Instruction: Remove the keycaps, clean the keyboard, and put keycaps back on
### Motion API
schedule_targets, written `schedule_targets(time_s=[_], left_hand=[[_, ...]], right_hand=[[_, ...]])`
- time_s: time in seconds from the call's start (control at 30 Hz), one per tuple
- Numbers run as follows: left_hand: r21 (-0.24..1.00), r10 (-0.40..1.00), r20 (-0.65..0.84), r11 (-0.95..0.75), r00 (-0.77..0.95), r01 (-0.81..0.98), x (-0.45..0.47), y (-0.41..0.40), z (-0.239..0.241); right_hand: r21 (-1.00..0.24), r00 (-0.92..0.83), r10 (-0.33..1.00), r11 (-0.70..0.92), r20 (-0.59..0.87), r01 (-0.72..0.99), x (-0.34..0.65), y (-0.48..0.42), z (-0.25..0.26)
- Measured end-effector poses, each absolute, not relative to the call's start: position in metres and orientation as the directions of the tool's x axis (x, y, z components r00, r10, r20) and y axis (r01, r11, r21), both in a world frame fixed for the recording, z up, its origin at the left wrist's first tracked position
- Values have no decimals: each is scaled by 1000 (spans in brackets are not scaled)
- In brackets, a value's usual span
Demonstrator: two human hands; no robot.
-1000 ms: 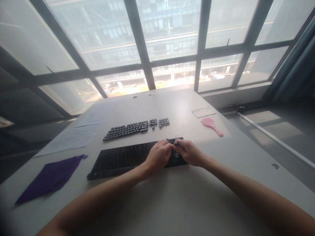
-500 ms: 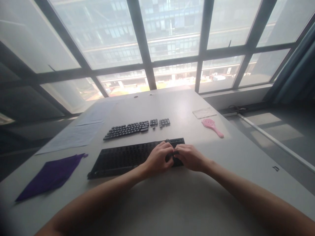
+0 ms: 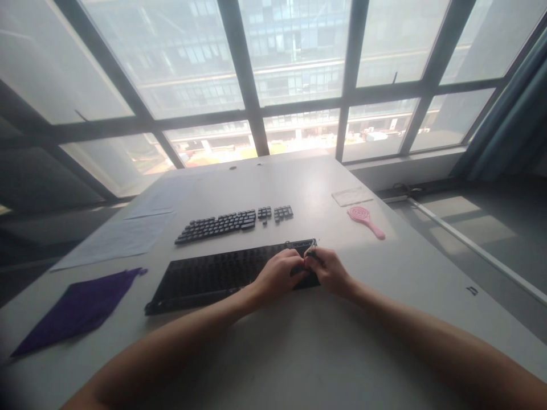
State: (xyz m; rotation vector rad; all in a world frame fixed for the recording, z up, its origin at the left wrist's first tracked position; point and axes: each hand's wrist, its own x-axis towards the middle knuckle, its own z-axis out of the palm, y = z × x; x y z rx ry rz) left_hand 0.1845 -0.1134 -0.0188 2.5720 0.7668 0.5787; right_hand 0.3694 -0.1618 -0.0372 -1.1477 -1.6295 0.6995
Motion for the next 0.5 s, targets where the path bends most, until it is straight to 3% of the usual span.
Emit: schedule_targets(time_s=[0.23,0.5], left_hand=[[588,610,313,-726,728,356,183,-116,-18],[650,619,405,-712,673,264,182,-116,-16]], right_hand=[[-904,33,929,350,368,246,369,-162,-39],[-735,-48,824,528,564,426,368,-167,-28]])
